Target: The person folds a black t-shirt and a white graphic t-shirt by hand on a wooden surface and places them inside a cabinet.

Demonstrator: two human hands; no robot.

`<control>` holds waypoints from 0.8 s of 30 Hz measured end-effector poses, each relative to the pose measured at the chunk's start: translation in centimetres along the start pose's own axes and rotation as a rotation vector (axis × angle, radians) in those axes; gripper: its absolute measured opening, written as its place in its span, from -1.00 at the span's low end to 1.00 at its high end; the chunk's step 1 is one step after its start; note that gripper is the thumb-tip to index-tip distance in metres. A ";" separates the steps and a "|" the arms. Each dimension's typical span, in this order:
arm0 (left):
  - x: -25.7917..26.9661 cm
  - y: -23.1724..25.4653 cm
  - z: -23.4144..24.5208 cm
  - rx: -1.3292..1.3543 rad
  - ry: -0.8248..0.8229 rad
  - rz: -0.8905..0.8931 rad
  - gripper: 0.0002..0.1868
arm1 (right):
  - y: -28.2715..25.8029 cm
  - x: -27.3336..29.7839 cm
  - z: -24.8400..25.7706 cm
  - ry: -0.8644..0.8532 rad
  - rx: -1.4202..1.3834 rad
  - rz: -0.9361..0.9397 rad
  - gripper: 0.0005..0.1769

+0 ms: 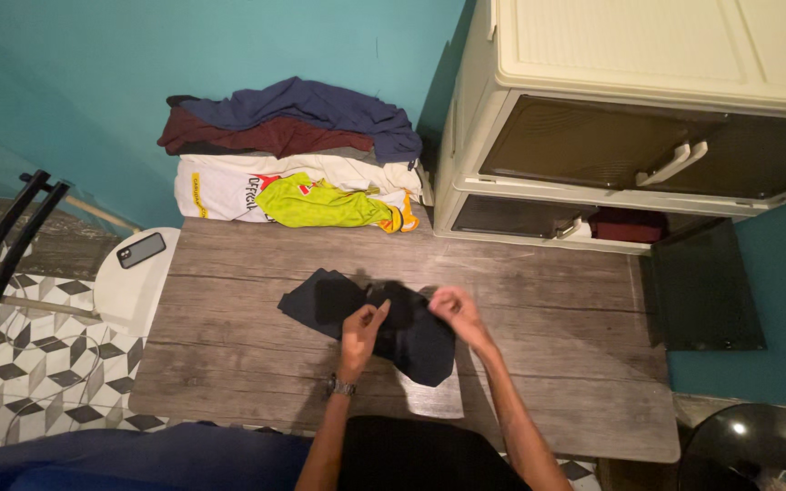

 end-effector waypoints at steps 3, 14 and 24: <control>0.4 1.4 -1.0 -0.130 0.047 0.056 -0.65 | 0.6 3.2 -3.6 -0.311 0.087 -0.064 -0.64; -2.0 4.0 0.2 -0.266 0.055 -0.051 -0.67 | 3.3 3.3 -4.8 -0.024 -0.094 0.052 -0.86; -2.1 7.6 -3.4 -0.004 -0.213 -0.274 -0.86 | -3.6 1.7 -3.1 -0.185 -0.414 -0.173 -0.66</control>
Point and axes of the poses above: each hand's wrist, its own x-axis away from the middle knuckle, its own z-axis out of the back of the hand, y = z × x, the point moved 4 cm from there along -x, towards the middle knuckle, and after that the axes turned 10 degrees about -z, right-handed, at the moved point
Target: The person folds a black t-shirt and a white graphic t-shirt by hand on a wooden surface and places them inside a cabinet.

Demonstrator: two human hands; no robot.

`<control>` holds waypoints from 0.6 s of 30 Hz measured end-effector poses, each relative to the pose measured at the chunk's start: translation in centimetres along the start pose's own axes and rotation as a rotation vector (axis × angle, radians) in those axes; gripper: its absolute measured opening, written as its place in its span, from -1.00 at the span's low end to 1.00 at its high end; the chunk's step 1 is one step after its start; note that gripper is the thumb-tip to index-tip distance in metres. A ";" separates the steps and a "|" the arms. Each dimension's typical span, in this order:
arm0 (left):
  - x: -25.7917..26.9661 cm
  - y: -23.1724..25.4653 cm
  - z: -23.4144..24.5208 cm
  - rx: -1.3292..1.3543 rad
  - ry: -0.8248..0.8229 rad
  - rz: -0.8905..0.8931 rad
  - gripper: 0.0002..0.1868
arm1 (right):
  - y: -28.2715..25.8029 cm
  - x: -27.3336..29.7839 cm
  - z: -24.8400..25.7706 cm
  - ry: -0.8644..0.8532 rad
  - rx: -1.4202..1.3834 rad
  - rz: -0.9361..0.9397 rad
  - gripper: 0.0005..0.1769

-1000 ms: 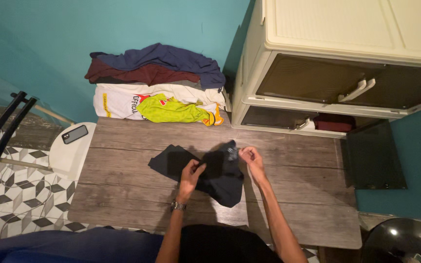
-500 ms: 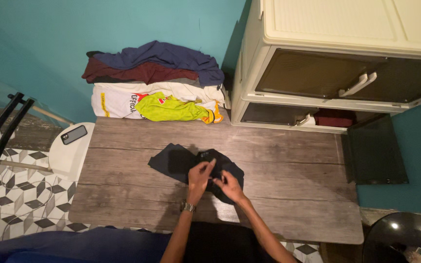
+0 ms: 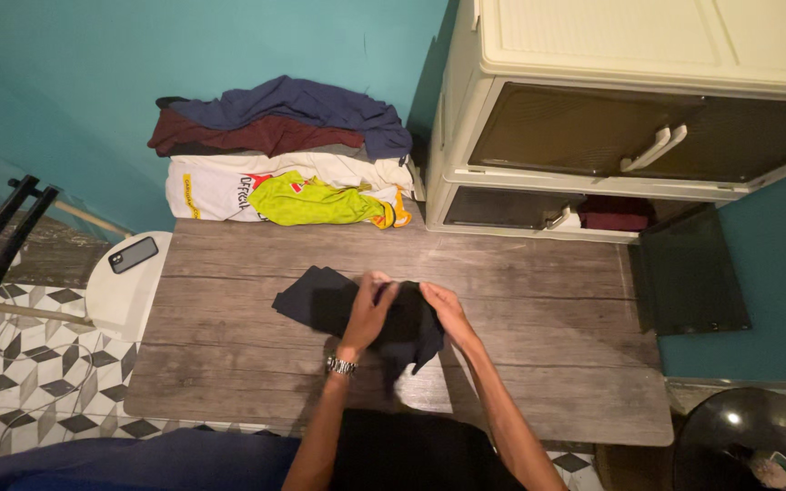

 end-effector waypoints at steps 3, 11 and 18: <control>-1.0 1.4 0.7 0.059 0.149 -0.060 -0.92 | -1.9 1.9 -0.3 -0.091 0.126 0.246 -0.53; -2.7 5.6 1.1 0.416 0.329 0.118 -0.96 | 9.3 -0.3 0.8 0.032 0.344 0.011 -0.31; -3.5 6.5 8.4 -0.096 0.456 -0.055 -0.90 | 3.9 0.3 6.8 0.236 -0.010 0.053 -0.82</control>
Point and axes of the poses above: each hand's wrist, its own x-axis away from the middle knuckle, its own z-axis out of the back of the hand, y = z × x, the point moved 4 cm from there along -x, towards the middle knuckle, and after that the axes turned 10 degrees about -z, right-handed, at the moved point
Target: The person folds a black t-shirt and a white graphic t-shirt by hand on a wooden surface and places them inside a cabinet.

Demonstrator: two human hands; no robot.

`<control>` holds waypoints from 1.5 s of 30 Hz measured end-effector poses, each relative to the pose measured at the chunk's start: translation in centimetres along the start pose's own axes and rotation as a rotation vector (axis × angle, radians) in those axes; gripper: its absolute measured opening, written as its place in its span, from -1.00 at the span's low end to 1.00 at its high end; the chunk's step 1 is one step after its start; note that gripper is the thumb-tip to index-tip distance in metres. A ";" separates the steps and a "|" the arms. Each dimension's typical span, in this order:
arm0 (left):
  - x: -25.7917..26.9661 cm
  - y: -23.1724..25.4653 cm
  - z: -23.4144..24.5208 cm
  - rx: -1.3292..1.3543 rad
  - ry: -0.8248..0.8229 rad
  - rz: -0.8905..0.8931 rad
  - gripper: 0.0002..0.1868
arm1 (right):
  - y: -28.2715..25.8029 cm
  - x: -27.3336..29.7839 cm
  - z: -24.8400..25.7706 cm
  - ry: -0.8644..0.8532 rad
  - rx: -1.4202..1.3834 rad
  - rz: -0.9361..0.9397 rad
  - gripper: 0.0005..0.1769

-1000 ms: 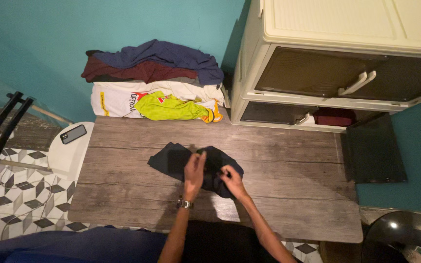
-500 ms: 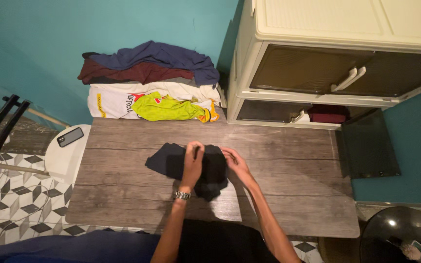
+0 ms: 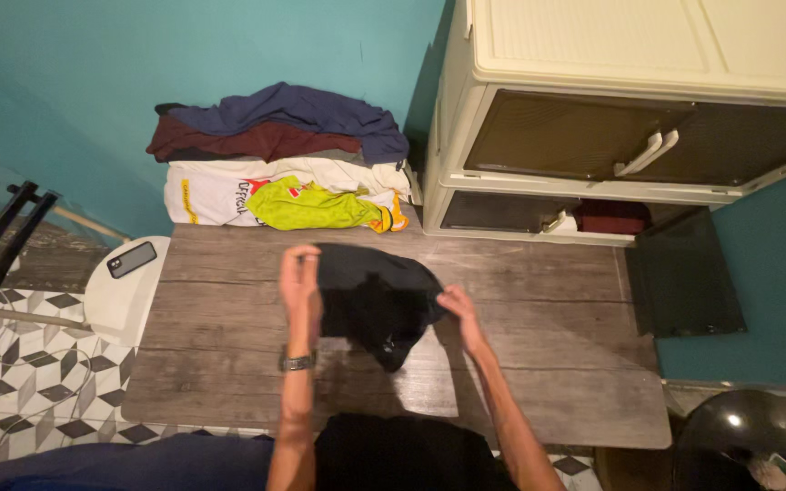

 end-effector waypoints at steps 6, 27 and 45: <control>-1.2 2.4 3.3 -0.177 -0.003 -0.134 -0.91 | -6.7 1.2 0.5 0.027 0.257 0.224 -0.64; 0.9 -11.4 13.8 -0.064 0.161 0.145 -0.67 | -7.2 2.0 3.0 0.196 0.475 0.527 -0.68; 12.6 -20.3 6.0 -1.142 -0.610 0.074 -0.43 | 2.0 1.9 5.4 0.637 0.836 0.177 -0.60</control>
Point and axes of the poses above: each hand's wrist, its own x-axis away from the middle knuckle, its own z-axis out of the back of the hand, y = z × x, the point moved 4 cm from there along -x, towards the middle knuckle, and after that the axes turned 10 degrees about -z, right-handed, at the moved point
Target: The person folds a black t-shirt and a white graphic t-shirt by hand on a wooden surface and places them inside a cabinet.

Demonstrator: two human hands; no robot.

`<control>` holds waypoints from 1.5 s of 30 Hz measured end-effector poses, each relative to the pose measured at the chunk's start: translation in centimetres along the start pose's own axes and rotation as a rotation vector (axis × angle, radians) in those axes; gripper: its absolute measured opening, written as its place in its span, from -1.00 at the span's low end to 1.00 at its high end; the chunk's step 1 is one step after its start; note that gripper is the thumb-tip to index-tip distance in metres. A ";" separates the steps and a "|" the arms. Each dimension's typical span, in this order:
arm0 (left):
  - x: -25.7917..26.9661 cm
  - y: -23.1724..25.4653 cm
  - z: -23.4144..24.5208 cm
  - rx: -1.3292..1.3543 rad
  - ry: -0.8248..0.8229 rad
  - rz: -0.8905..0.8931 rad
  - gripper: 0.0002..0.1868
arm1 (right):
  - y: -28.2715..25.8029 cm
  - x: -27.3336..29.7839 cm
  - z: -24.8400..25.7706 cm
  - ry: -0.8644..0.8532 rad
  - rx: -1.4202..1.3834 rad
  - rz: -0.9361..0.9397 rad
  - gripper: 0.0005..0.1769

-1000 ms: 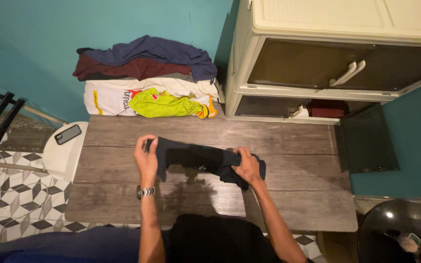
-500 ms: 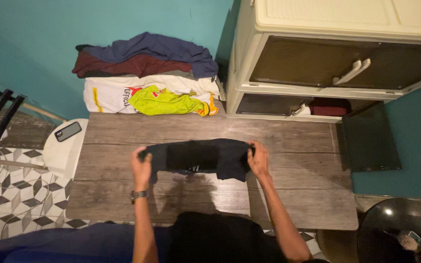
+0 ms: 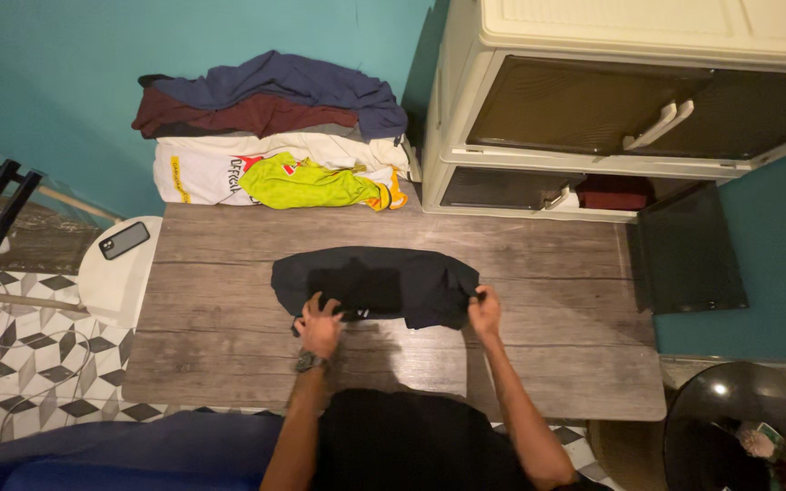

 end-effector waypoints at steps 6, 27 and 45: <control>-0.8 -5.7 3.5 0.332 0.198 -0.128 -0.76 | 2.5 -3.6 3.6 -0.334 -0.415 -0.324 -0.81; -6.5 -6.8 10.3 0.418 0.190 -0.007 -0.69 | -3.1 2.4 1.5 -0.239 0.518 0.405 -0.14; -6.3 -6.5 10.6 0.599 0.286 -0.008 -0.78 | 0.3 -8.2 7.6 -0.465 -0.136 0.450 -0.48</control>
Point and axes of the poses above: each hand's wrist, its own x-axis away from the middle knuckle, its own z-axis out of the back of the hand, y = z × x, the point moved 4 cm from there along -x, towards the middle knuckle, and after that the axes turned 10 degrees about -z, right-handed, at the moved point
